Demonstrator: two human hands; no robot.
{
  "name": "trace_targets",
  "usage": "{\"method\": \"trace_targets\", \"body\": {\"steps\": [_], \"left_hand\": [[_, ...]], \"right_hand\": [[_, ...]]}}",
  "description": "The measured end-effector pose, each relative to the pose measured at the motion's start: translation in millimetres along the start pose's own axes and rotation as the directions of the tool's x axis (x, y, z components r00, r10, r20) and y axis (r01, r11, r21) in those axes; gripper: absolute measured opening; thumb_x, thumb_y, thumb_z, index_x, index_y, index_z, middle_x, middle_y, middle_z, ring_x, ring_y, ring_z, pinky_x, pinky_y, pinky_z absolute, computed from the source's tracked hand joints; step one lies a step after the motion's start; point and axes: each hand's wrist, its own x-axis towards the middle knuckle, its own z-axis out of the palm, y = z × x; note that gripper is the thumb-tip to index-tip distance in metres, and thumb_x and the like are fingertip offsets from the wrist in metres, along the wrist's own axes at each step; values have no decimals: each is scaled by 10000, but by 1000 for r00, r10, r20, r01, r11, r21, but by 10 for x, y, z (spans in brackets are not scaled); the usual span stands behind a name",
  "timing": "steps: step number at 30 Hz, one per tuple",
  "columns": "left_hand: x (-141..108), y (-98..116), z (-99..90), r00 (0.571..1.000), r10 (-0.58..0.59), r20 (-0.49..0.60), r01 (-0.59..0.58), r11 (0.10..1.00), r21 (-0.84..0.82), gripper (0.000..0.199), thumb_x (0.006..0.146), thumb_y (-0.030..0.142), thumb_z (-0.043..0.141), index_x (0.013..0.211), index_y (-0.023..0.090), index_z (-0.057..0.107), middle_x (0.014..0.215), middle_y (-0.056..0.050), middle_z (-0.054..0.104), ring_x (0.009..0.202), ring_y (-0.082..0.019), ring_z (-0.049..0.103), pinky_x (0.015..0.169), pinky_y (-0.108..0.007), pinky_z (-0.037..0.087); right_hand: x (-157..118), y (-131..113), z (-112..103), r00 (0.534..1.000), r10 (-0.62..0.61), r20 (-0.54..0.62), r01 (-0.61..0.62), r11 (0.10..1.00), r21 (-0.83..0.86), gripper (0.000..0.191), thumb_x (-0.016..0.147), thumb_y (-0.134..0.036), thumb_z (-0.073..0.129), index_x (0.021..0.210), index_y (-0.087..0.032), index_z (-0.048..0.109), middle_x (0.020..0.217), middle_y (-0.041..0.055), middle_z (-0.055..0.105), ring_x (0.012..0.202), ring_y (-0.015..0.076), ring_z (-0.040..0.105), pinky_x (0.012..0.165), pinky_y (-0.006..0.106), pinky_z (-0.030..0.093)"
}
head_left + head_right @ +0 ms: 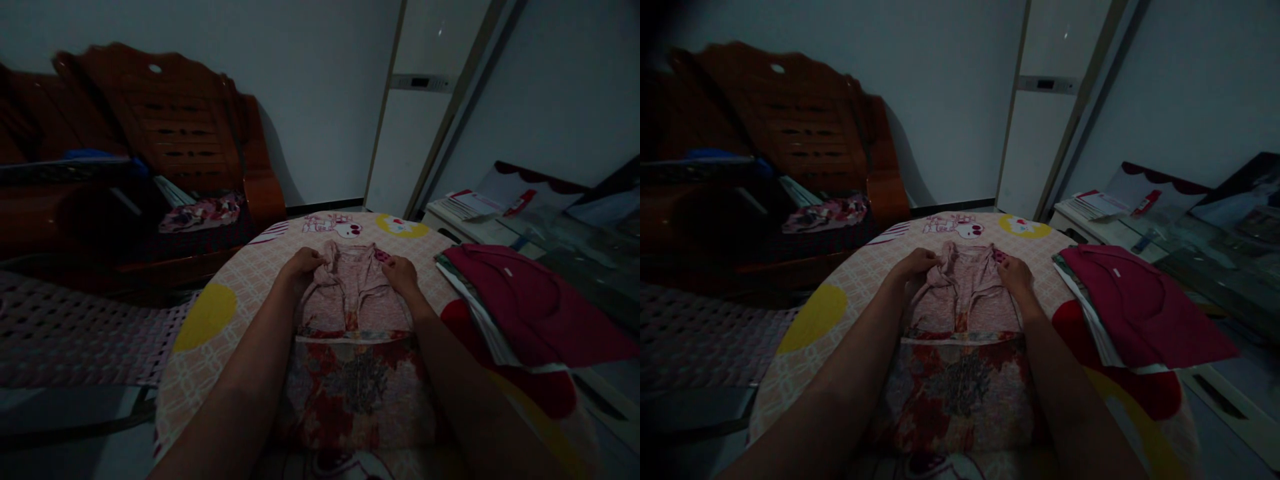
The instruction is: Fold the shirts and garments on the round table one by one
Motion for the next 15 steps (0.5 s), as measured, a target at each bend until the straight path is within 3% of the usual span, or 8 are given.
{"method": "trace_targets", "body": {"steps": [3,7,11,15], "left_hand": [[14,4,12,997,-31,-64,23,993,-116,258,686,272,768,545,158,584,447,42,466,449,-92,403,461,-221,284],[31,-19,-1,996,-17,-86,-5,969,-247,246,666,260,760,548,161,568,465,40,488,446,-84,392,454,-219,268],[58,-81,-59,995,-20,-97,-15,940,-342,250,617,254,772,545,168,549,453,54,468,433,-79,388,453,-218,273],[70,-136,-131,994,-2,-106,-47,889,-456,175,549,169,754,581,156,582,524,19,566,489,-106,496,506,-226,372]], "right_hand": [[33,6,20,991,19,-131,8,980,201,155,761,-299,608,664,-197,674,747,53,724,744,205,649,709,288,453],[78,46,0,979,110,-172,-28,906,422,115,678,-294,631,610,-203,615,656,19,675,677,195,621,685,291,458],[110,112,-69,965,186,-182,-79,876,476,108,607,-295,674,594,-204,617,586,-3,636,636,194,591,645,293,446],[145,173,-141,951,227,-211,-92,858,506,89,585,-277,668,600,-196,635,580,-5,636,628,191,583,615,287,428]]}}
